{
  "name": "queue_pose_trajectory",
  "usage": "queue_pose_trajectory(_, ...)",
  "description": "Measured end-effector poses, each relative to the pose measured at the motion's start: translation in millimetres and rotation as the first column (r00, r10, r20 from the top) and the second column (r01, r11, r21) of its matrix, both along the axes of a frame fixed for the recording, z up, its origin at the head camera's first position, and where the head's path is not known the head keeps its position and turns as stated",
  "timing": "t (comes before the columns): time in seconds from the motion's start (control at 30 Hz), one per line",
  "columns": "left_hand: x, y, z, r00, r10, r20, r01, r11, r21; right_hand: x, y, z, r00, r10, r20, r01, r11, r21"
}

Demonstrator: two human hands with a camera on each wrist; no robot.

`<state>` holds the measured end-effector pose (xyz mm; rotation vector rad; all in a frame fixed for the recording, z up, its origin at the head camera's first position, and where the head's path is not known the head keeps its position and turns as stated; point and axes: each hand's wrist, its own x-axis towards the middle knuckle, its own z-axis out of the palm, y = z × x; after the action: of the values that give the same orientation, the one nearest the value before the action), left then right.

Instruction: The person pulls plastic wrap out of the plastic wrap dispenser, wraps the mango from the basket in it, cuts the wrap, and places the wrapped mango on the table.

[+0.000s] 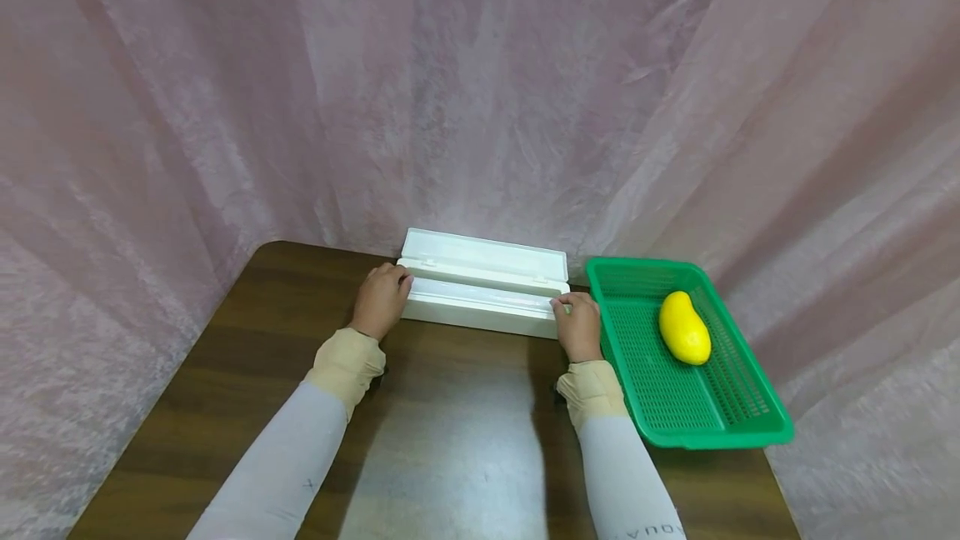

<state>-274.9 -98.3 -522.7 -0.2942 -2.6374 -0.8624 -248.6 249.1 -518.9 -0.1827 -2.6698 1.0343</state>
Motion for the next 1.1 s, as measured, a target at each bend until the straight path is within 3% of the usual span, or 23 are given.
queue_pose_trajectory(0.37, 1.8, 0.3, 1.7, 0.999, -0.003, 0.036, 0.002, 1.000, 0.018, 5.0, -2, 0.2, 0.999, -0.024, -0.025, 0.025, 0.999, 0.025)
queue_pose_trajectory(0.73, 3.8, -5.2, 5.7, 1.000, -0.013, -0.002, 0.013, 0.999, 0.035, 5.9, -6, 0.9, 0.998, -0.047, -0.039, 0.047, 0.999, 0.004)
queue_pose_trajectory(1.1, 5.5, -5.4, 19.9, 1.000, 0.000, 0.021, -0.002, 0.998, 0.057, 6.4, -8, 12.4, 0.997, -0.037, -0.068, 0.035, 0.999, -0.032)
